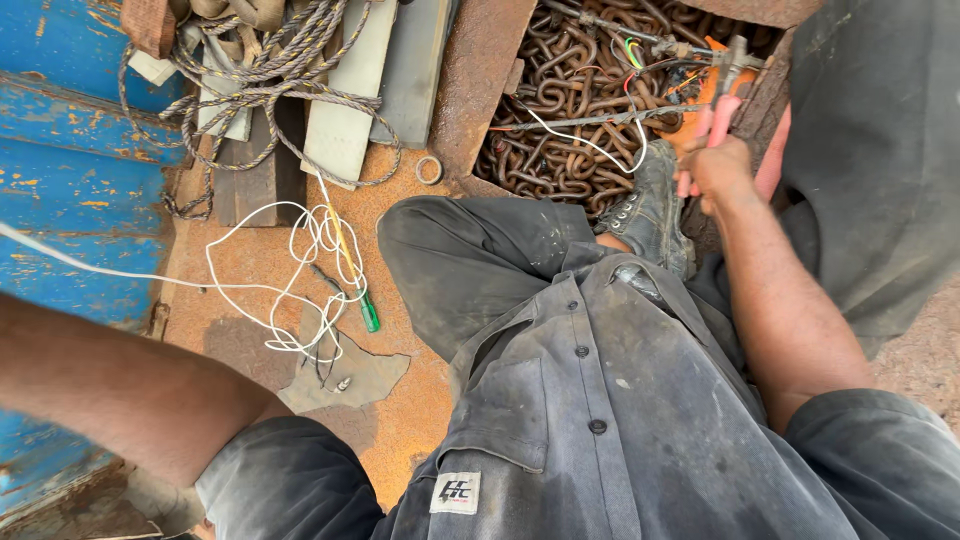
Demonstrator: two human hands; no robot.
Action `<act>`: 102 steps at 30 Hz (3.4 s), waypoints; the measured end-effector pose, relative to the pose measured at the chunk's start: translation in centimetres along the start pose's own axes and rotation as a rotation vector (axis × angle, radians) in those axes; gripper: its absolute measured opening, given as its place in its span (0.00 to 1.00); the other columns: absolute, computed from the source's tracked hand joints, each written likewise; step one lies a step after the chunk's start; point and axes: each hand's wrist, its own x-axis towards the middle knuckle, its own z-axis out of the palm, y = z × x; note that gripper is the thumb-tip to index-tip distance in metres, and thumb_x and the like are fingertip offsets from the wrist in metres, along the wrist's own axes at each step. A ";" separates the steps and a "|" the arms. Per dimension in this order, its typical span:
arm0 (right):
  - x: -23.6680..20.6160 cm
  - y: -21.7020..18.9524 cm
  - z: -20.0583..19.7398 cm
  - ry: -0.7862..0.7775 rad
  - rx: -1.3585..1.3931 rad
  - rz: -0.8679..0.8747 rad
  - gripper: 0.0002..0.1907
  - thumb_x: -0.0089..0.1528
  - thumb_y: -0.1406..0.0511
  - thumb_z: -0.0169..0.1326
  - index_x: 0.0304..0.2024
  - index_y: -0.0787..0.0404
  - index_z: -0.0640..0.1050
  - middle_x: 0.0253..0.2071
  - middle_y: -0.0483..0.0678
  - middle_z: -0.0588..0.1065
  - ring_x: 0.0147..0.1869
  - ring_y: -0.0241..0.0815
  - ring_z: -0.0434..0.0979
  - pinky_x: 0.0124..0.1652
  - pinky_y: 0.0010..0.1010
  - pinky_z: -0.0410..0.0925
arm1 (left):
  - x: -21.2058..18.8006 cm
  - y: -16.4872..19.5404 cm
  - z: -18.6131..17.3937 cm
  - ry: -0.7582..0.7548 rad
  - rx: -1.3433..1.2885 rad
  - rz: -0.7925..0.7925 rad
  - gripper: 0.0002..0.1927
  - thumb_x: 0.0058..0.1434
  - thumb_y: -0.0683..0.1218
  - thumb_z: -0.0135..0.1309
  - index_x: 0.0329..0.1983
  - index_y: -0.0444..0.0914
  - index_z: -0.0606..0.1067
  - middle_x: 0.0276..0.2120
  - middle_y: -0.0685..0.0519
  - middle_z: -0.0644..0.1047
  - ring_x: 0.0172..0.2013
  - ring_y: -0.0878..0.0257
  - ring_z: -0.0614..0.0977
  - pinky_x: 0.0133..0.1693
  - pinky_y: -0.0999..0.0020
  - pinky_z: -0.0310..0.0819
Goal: The person sits on a rusty metal deck and works inside a rectangular opening filled with heavy chains. They use pliers to strip and cut white wires, then twist and tape connections with black electrical tape.
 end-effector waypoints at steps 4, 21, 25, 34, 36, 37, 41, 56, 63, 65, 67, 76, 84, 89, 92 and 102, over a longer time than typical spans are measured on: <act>-3.7 -2.7 1.7 -0.311 0.305 0.098 0.31 0.56 0.79 0.48 0.63 0.64 0.71 0.49 0.55 0.74 0.39 0.45 0.81 0.37 0.38 0.82 | -6.8 11.1 10.6 -0.400 -0.590 0.078 0.05 0.77 0.43 0.56 0.47 0.36 0.75 0.31 0.54 0.75 0.29 0.65 0.79 0.29 0.69 0.74; -13.6 -7.8 4.3 -0.553 -0.132 -0.242 0.38 0.54 0.82 0.51 0.68 0.62 0.67 0.71 0.43 0.64 0.71 0.35 0.64 0.50 0.32 0.73 | -25.6 12.0 33.1 -0.817 -0.774 -0.216 0.07 0.71 0.42 0.54 0.45 0.32 0.78 0.38 0.57 0.74 0.31 0.70 0.79 0.31 0.73 0.83; -13.5 -9.3 3.2 -0.653 -0.068 -0.159 0.35 0.56 0.80 0.49 0.68 0.62 0.69 0.66 0.44 0.67 0.65 0.36 0.70 0.48 0.32 0.74 | -24.9 9.7 33.3 -1.203 -0.925 -0.348 0.10 0.76 0.45 0.49 0.41 0.34 0.76 0.27 0.57 0.73 0.25 0.70 0.73 0.29 0.75 0.72; -14.0 -10.1 2.8 -0.752 -0.246 -0.181 0.35 0.56 0.78 0.51 0.67 0.60 0.69 0.60 0.44 0.73 0.60 0.36 0.72 0.52 0.30 0.70 | -21.3 10.3 29.0 -1.308 -0.845 -0.633 0.14 0.70 0.48 0.51 0.33 0.34 0.78 0.14 0.59 0.64 0.15 0.71 0.61 0.16 0.73 0.53; -14.3 -9.9 3.3 -0.676 -0.276 -0.272 0.32 0.57 0.77 0.50 0.65 0.62 0.71 0.66 0.42 0.70 0.64 0.37 0.69 0.55 0.29 0.66 | -21.8 10.2 29.3 -1.208 -0.807 -0.657 0.13 0.69 0.47 0.52 0.33 0.33 0.79 0.14 0.60 0.65 0.15 0.71 0.62 0.16 0.72 0.53; -14.4 -9.9 3.5 -0.589 -0.412 -0.345 0.31 0.57 0.76 0.52 0.65 0.61 0.72 0.63 0.45 0.71 0.63 0.41 0.70 0.57 0.31 0.66 | -22.1 10.2 29.6 -1.084 -0.742 -0.498 0.13 0.69 0.47 0.53 0.34 0.33 0.79 0.17 0.58 0.68 0.17 0.68 0.65 0.20 0.69 0.58; -14.8 -9.8 4.2 -0.315 -0.768 -0.588 0.27 0.59 0.71 0.57 0.62 0.59 0.74 0.59 0.54 0.70 0.63 0.55 0.71 0.59 0.40 0.65 | -23.5 10.7 29.8 -0.710 -0.307 -0.020 0.11 0.67 0.49 0.54 0.38 0.37 0.81 0.24 0.48 0.78 0.27 0.52 0.79 0.32 0.54 0.72; -14.7 -8.5 5.0 -0.197 -0.836 -0.627 0.27 0.60 0.71 0.53 0.63 0.59 0.75 0.60 0.57 0.69 0.65 0.57 0.69 0.61 0.44 0.64 | -23.4 11.6 29.2 -0.730 -0.033 -0.022 0.13 0.65 0.52 0.51 0.41 0.41 0.82 0.26 0.45 0.82 0.30 0.47 0.84 0.38 0.48 0.77; -14.8 -8.1 5.3 -0.148 -0.941 -0.677 0.22 0.62 0.70 0.53 0.60 0.58 0.77 0.57 0.55 0.71 0.60 0.58 0.71 0.54 0.45 0.67 | -23.6 11.6 29.5 -0.830 0.022 -0.057 0.13 0.68 0.53 0.50 0.44 0.43 0.81 0.24 0.48 0.81 0.28 0.53 0.85 0.36 0.53 0.77; -14.9 -7.9 5.2 -0.137 -0.988 -0.534 0.15 0.65 0.68 0.52 0.54 0.57 0.79 0.53 0.52 0.73 0.57 0.54 0.75 0.53 0.44 0.69 | -23.8 11.3 29.7 -0.798 -0.041 -0.040 0.13 0.68 0.52 0.51 0.46 0.42 0.81 0.25 0.49 0.82 0.28 0.56 0.85 0.36 0.54 0.78; -14.8 -7.7 5.2 -0.166 -0.931 -0.432 0.11 0.65 0.67 0.51 0.50 0.57 0.79 0.49 0.50 0.76 0.55 0.53 0.78 0.52 0.43 0.70 | -23.8 10.7 29.9 -0.749 -0.125 0.001 0.13 0.68 0.52 0.53 0.47 0.41 0.81 0.29 0.50 0.83 0.30 0.57 0.85 0.35 0.56 0.78; -14.5 -7.8 5.2 -0.279 -0.873 -0.461 0.17 0.59 0.70 0.51 0.51 0.59 0.80 0.52 0.52 0.76 0.55 0.55 0.77 0.52 0.44 0.69 | -23.1 9.7 31.0 -0.870 -0.231 -0.166 0.08 0.67 0.44 0.54 0.47 0.38 0.79 0.32 0.51 0.81 0.31 0.62 0.83 0.31 0.64 0.80; -14.8 -7.7 5.4 -0.224 -0.800 -0.742 0.29 0.57 0.76 0.49 0.63 0.61 0.74 0.59 0.58 0.72 0.63 0.59 0.72 0.59 0.47 0.66 | -25.6 11.3 31.8 -0.891 -0.371 -0.225 0.06 0.69 0.42 0.55 0.43 0.35 0.78 0.30 0.52 0.83 0.28 0.68 0.84 0.29 0.71 0.80; -14.9 -7.8 5.5 -0.176 -0.810 -0.788 0.29 0.59 0.76 0.50 0.64 0.56 0.76 0.59 0.60 0.69 0.62 0.61 0.72 0.59 0.47 0.67 | -27.0 10.7 32.7 -0.949 -0.502 -0.308 0.06 0.68 0.41 0.54 0.42 0.34 0.79 0.33 0.53 0.83 0.31 0.71 0.83 0.28 0.74 0.80; -14.8 -7.6 5.5 -0.145 -0.830 -0.798 0.26 0.60 0.74 0.51 0.62 0.57 0.76 0.58 0.61 0.68 0.61 0.61 0.72 0.58 0.47 0.68 | -27.2 10.3 33.0 -0.953 -0.472 -0.279 0.06 0.68 0.42 0.54 0.41 0.33 0.80 0.32 0.53 0.82 0.29 0.71 0.82 0.26 0.75 0.78; -12.6 -4.5 5.7 -0.137 -1.021 -0.561 0.18 0.63 0.66 0.53 0.55 0.57 0.78 0.51 0.50 0.72 0.52 0.55 0.77 0.44 0.51 0.71 | -29.3 11.2 32.7 -0.840 -0.404 -0.244 0.05 0.69 0.42 0.53 0.40 0.35 0.75 0.33 0.53 0.83 0.32 0.70 0.85 0.29 0.74 0.80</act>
